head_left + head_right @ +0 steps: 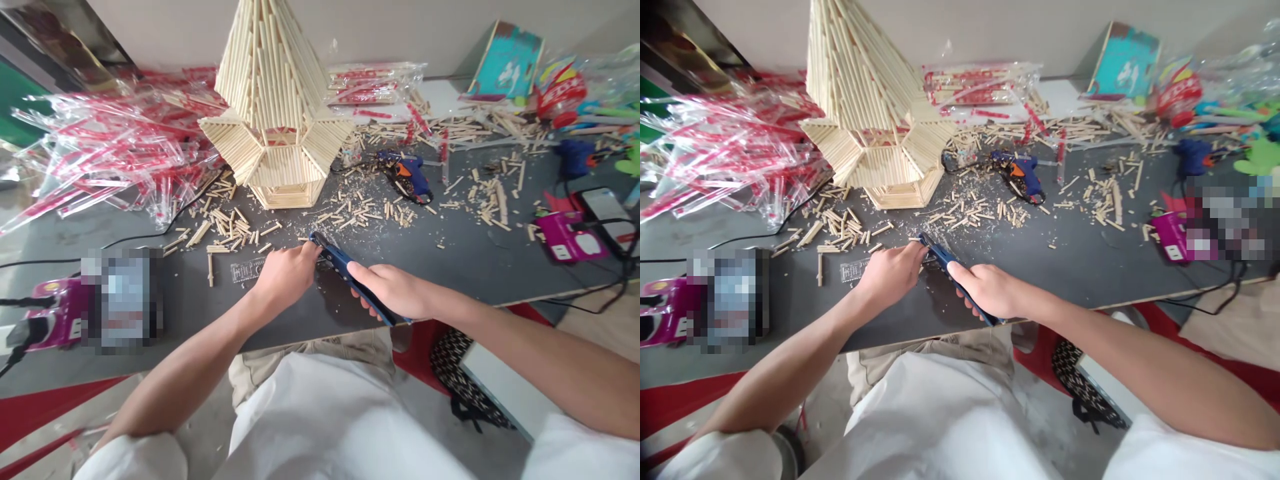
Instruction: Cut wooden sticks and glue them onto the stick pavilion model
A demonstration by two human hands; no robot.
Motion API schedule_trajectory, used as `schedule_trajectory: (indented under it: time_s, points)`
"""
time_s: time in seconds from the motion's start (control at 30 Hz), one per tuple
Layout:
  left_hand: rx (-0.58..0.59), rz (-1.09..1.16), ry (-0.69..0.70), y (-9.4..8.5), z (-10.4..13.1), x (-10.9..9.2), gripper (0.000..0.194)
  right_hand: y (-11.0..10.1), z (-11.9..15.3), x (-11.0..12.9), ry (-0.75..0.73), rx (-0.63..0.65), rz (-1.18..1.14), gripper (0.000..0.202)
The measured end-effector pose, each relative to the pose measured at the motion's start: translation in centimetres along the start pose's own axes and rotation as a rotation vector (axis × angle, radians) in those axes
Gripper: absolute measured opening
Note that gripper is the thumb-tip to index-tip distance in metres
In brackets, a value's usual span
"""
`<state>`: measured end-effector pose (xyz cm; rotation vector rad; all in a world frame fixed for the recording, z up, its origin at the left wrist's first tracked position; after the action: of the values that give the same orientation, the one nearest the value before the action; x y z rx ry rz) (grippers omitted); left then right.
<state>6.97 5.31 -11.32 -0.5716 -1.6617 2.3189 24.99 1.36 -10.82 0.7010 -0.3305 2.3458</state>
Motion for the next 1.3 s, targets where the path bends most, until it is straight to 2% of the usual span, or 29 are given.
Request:
schedule_trajectory:
  time_s: [0.17, 0.5, 0.67, 0.8, 0.9, 1.03, 1.17, 1.3]
  points:
    - [0.005, -0.047, -0.026, -0.3, 0.3, -0.3, 0.031, -0.2, 0.1, 0.5, -0.025, -0.013, 0.097, 0.066]
    - [0.124, -0.031, -0.058, -0.4, 1.3, -1.0, 0.029, 0.4, 0.2, -0.1, -0.073, -0.029, 0.223, 0.075]
    - [0.173, -0.001, -0.111, -1.8, 2.1, -0.8, 0.032, -0.4, 0.5, 0.3, -0.154, -0.126, 0.353, 0.073]
    - [0.179, -0.042, -0.167, -3.0, 2.3, 0.5, 0.035, -0.9, 1.2, 0.3, -0.138, -0.171, 0.5, 0.07]
    - [0.111, -0.067, -0.158, -3.4, 1.9, 1.6, 0.038, -1.5, 1.7, 0.4, -0.095, -0.301, 0.703, 0.061]
    - [0.043, -0.052, -0.139, -3.1, 1.3, 2.6, 0.038, -2.3, 2.1, 0.0, 0.004, -0.59, 0.974, 0.053]
    - [0.013, -0.016, -0.145, -3.0, 1.1, 3.1, 0.033, -2.8, 2.3, -0.6, 0.012, -0.898, 1.148, 0.06]
    - [-0.127, 0.023, -0.18, -4.5, 1.1, 4.0, 0.033, -3.5, 2.1, -1.7, 0.03, -1.04, 1.178, 0.069]
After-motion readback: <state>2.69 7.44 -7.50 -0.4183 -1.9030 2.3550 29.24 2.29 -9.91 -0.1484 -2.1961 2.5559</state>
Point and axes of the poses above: each hand's wrist, its own z-axis away from the middle knuckle, its own y-axis out of the palm, x = y × z, the point moved 7 cm from there along -z, towards the middle knuckle, and after that the axes turned 11 degrees about x, right-handed, at the moved point
